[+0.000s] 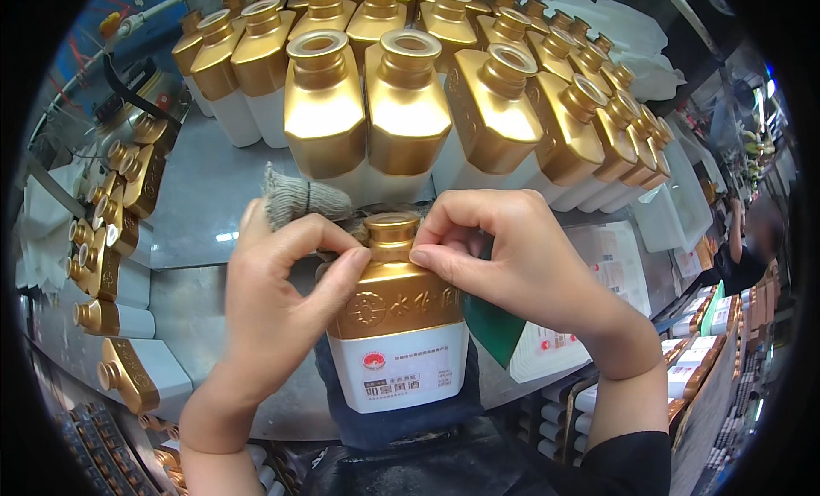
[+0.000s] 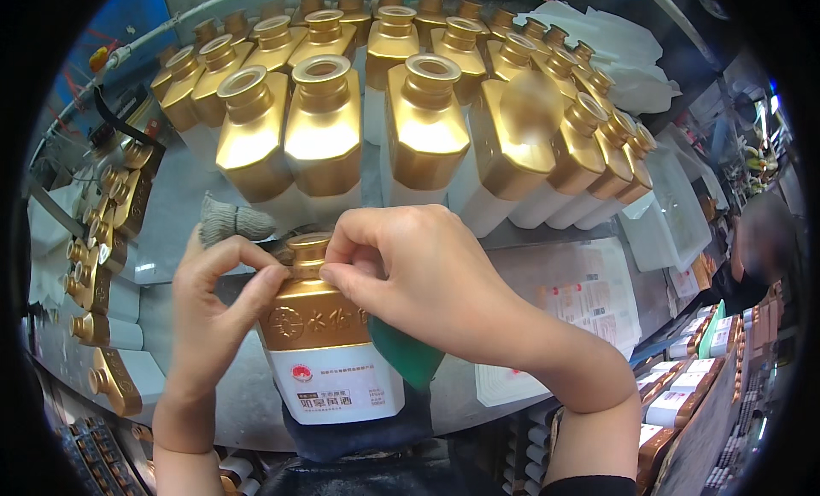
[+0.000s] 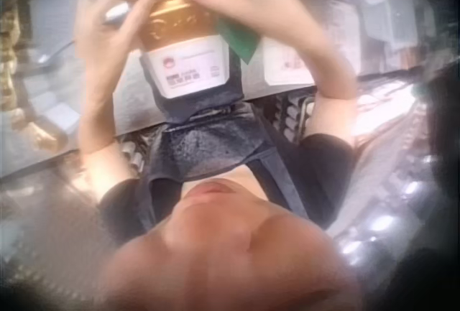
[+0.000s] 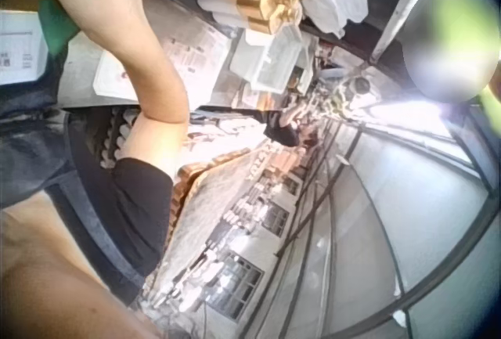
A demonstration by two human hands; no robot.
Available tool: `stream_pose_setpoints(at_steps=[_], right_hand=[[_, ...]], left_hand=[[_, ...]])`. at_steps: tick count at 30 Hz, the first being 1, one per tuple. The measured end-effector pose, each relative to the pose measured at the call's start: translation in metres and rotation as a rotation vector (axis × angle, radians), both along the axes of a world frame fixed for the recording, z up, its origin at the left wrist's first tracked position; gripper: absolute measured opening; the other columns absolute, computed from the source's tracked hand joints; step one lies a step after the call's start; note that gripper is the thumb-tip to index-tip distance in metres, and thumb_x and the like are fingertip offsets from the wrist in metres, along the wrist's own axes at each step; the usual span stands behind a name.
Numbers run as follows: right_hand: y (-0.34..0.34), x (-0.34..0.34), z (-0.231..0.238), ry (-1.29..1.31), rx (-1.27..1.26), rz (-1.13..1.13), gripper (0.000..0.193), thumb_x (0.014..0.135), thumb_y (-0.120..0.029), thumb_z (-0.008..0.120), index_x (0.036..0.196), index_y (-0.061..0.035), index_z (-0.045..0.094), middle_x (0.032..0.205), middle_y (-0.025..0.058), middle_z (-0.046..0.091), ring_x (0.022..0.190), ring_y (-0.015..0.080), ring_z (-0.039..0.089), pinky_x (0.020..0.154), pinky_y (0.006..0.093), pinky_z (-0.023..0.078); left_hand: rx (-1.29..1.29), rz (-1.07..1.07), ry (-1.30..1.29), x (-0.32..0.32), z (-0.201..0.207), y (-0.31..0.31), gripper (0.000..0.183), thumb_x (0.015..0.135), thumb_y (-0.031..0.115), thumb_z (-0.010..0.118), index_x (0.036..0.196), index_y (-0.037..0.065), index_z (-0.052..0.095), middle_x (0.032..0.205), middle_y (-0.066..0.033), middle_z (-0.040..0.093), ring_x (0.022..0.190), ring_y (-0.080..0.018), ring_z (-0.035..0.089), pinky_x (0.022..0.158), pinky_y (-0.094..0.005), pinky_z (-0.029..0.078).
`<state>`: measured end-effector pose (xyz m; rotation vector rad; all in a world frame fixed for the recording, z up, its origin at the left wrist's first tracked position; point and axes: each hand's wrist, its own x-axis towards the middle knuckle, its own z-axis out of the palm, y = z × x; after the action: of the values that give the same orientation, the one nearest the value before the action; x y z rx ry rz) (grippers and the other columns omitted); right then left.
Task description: The person applies white labels to gold and white bottles on a factory assembly line. They pick up a bottle, align a label, smooth it onto the surface with a green tool, and place the bottle back on the conveyor. The person also moves a large tray of bottles to a different location.
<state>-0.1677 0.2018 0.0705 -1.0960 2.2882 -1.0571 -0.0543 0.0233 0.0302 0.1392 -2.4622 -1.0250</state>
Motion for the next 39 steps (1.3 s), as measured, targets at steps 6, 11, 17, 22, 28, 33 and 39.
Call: stream_pose_setpoints(at_steps=[6,11,17,22,28,33,39], right_hand=[[-0.001,-0.007,-0.004,0.009,-0.009,0.043,0.014,0.078,-0.014,0.064,0.077,0.0000,0.063,0.062,0.0125,0.061,0.058,0.0254,0.062,0.056,0.0328,0.047],[-0.002,-0.011,0.002,0.004,0.041,0.055,0.014,0.078,-0.014,0.064,0.077,0.0004,0.063,0.062,0.0132,0.060,0.058,0.0263,0.062,0.056,0.0334,0.047],[-0.002,-0.013,-0.002,0.006,0.026,0.065,0.015,0.079,-0.014,0.063,0.077,0.0006,0.063,0.063,0.0137,0.060,0.059,0.0272,0.061,0.056,0.0342,0.046],[-0.003,-0.013,-0.002,-0.016,0.024,0.066,0.015,0.079,-0.015,0.064,0.077,0.0006,0.063,0.063,0.0138,0.060,0.059,0.0278,0.061,0.056,0.0343,0.047],[-0.004,-0.014,-0.004,0.003,0.005,0.075,0.015,0.079,-0.015,0.064,0.077,0.0004,0.063,0.063,0.0143,0.061,0.059,0.0284,0.062,0.056,0.0338,0.047],[-0.003,-0.017,0.000,0.061,0.064,0.111,0.013,0.078,-0.014,0.064,0.077,-0.0006,0.062,0.067,0.0142,0.062,0.063,0.0288,0.063,0.057,0.0346,0.047],[0.012,-0.027,0.006,0.265,0.050,0.175,0.015,0.081,-0.006,0.066,0.095,-0.0016,0.061,0.066,0.0057,0.059,0.058,0.0112,0.057,0.054,0.0245,0.044]], left_hand=[[0.100,-0.084,0.052,-0.009,0.002,-0.012,0.019,0.081,0.015,0.067,0.095,0.003,0.068,0.090,-0.0112,0.065,0.085,-0.0260,0.053,0.077,-0.0337,0.042],[0.071,-0.288,-0.104,-0.020,0.014,-0.014,0.038,0.074,0.024,0.075,0.102,0.000,0.068,0.093,-0.0116,0.067,0.088,-0.0180,0.059,0.080,-0.0289,0.045],[0.174,-0.249,-0.196,-0.027,0.013,-0.014,0.030,0.068,0.013,0.078,0.093,-0.001,0.069,0.085,-0.0087,0.069,0.078,-0.0155,0.061,0.075,-0.0273,0.047],[0.231,-0.297,-0.161,-0.030,0.008,-0.016,0.024,0.069,0.006,0.075,0.090,-0.003,0.069,0.085,-0.0086,0.069,0.079,-0.0142,0.061,0.074,-0.0268,0.047],[0.243,-0.327,-0.123,-0.031,0.003,-0.018,0.022,0.072,0.005,0.073,0.093,0.000,0.068,0.081,-0.0101,0.066,0.077,-0.0185,0.061,0.070,-0.0288,0.048],[0.191,-0.358,-0.135,-0.033,0.003,-0.024,0.023,0.073,0.006,0.072,0.095,0.000,0.069,0.081,-0.0099,0.066,0.077,-0.0176,0.060,0.070,-0.0283,0.047],[0.151,-0.418,-0.105,-0.034,0.002,-0.030,0.029,0.070,0.012,0.076,0.096,0.001,0.070,0.083,-0.0082,0.069,0.078,-0.0147,0.060,0.071,-0.0265,0.046]])
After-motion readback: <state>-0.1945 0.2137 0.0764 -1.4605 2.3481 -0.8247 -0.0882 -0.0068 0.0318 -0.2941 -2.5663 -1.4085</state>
